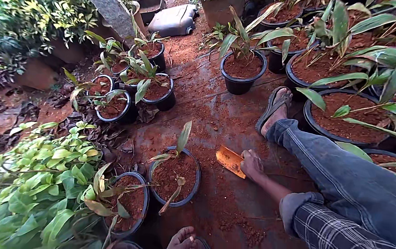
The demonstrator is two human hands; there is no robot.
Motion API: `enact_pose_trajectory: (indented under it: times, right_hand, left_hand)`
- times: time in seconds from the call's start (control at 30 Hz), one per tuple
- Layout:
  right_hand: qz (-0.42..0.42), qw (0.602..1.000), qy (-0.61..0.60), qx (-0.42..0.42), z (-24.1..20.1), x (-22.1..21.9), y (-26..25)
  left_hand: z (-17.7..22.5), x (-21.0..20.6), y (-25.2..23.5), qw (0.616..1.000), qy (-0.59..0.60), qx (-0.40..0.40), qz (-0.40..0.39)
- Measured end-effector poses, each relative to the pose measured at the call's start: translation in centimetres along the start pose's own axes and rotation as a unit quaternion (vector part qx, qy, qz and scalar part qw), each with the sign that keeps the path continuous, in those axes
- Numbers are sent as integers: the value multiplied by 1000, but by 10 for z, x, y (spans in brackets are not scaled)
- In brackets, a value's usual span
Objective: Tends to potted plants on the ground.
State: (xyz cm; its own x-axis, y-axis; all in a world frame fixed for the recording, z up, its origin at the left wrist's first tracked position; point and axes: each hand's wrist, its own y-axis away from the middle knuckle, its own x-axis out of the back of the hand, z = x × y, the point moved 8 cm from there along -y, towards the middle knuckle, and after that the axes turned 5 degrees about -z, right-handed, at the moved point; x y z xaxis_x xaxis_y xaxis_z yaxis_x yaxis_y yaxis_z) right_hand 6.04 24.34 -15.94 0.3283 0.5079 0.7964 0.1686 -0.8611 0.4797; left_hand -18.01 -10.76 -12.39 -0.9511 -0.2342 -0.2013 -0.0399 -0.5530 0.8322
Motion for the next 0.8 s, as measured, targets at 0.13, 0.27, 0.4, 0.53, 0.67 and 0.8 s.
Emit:
enact_pose_trajectory:
  times: [0.13, 0.27, 0.4, 0.53, 0.67, 0.8]
  right_hand:
    - [-103, 989, 98, 45, -57, -12, -1]
    - [-192, 967, 149, 73, -83, -33, 0]
    - [-175, 978, 94, 61, -74, -34, -7]
    - [-101, 991, 49, 73, -75, -20, -14]
    - [-42, 989, 43, 135, -107, 2, -18]
    - [-1, 967, 119, 224, -145, 2, -33]
  left_hand:
    - [-1, 22, -20, 996, -17, -14, 81]
    - [20, 18, -22, 989, 94, -69, 94]
    - [45, 10, -30, 942, 294, -159, 32]
    - [65, 16, -44, 892, 416, -164, 62]
    - [90, 15, -46, 854, 471, -153, 162]
    - [125, 16, -37, 864, 434, -186, 177]
